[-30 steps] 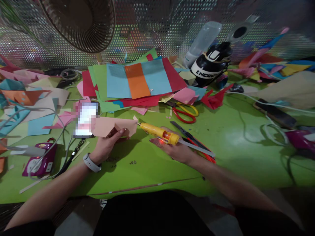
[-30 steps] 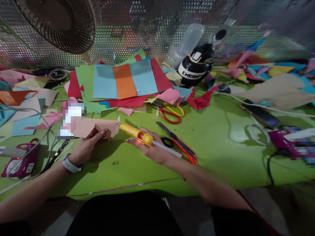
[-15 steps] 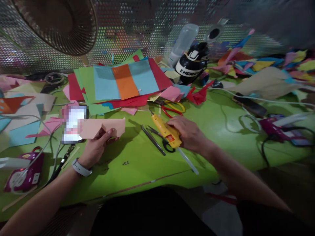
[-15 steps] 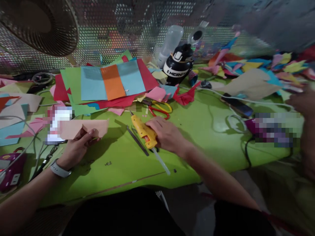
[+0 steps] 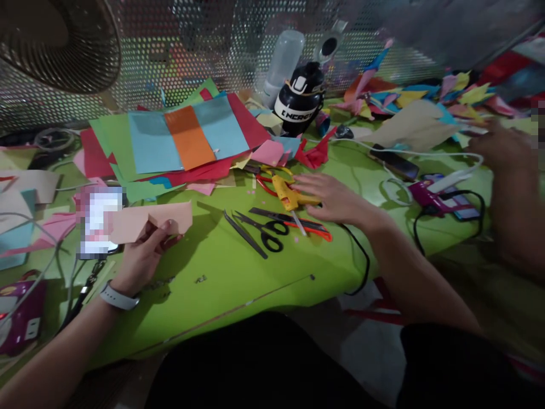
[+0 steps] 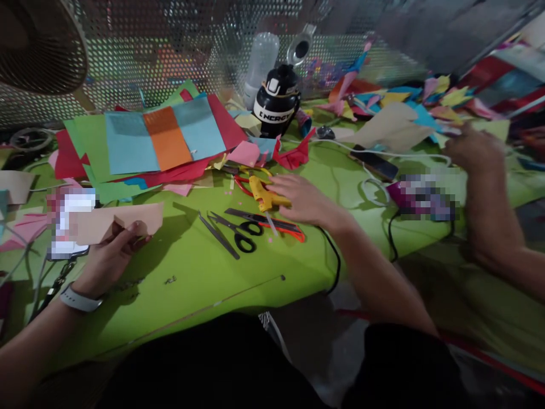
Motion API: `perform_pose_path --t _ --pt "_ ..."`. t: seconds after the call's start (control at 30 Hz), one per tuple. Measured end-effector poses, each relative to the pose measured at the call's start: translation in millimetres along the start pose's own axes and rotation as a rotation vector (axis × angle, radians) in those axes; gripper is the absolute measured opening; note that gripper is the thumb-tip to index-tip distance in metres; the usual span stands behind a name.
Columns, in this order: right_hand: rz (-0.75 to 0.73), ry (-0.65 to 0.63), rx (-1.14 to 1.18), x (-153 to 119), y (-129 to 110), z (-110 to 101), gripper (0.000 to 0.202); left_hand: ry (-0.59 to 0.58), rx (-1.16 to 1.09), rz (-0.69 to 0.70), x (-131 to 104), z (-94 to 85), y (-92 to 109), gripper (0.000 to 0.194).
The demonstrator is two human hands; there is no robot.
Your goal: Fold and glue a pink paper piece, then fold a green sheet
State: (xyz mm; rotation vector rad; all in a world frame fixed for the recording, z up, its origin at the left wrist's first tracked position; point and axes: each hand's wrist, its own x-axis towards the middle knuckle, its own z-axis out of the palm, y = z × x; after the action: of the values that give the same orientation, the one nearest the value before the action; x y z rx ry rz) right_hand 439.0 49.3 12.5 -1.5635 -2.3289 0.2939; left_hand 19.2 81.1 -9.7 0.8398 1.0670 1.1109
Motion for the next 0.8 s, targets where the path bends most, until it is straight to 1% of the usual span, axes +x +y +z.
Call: perform_pose_path --t 0.03,0.1,0.17,0.23,0.27,0.33,0.4,0.47,0.57,0.63,0.7,0.73,0.8 --pt "-0.001 0.041 -0.008 -1 -16 2 0.035 0.007 -0.003 0.001 0 0.4 0 0.026" --pt "0.008 0.058 0.021 -3 -54 13 0.025 0.012 -0.012 -0.005 0 0.9 0 0.026" --pt "0.028 0.015 0.004 -3 -89 32 0.033 0.003 -0.022 -0.008 0 1.0 -1 0.027" --pt "-0.010 0.016 -0.100 0 -112 54 0.037 -0.008 -0.028 0.002 0 0.3 -2 0.027" --pt "-0.019 0.012 -0.162 2 -118 63 0.033 -0.009 -0.030 0.011 0 -0.2 -2 0.026" --pt "-0.022 0.007 -0.262 5 -123 76 0.022 -0.004 -0.032 0.027 0 -1.5 -3 0.026" --pt "-0.013 0.010 -0.289 8 -121 80 0.018 -0.011 -0.034 0.025 0 -2.5 -3 0.025" --pt "0.005 0.017 -0.231 7 -119 78 0.015 -0.029 -0.032 0.020 -1 -3.0 -3 0.025" --pt "0.125 0.032 -0.013 4 -118 67 0.014 -0.041 -0.033 0.020 0 -3.0 -3 0.026" --pt "0.220 0.041 0.211 2 -119 59 0.023 -0.034 -0.040 0.024 0 -3.1 -4 0.026" --pt "0.293 0.011 0.515 2 -117 51 0.037 -0.026 -0.046 0.026 1 -3.5 -4 0.025" --pt "0.321 -0.014 0.684 2 -116 47 0.038 -0.027 -0.047 0.028 2 -3.9 -4 0.024" --pt "0.356 -0.058 1.010 4 -110 40 0.034 -0.036 -0.043 0.032 2 -4.6 -4 0.024"
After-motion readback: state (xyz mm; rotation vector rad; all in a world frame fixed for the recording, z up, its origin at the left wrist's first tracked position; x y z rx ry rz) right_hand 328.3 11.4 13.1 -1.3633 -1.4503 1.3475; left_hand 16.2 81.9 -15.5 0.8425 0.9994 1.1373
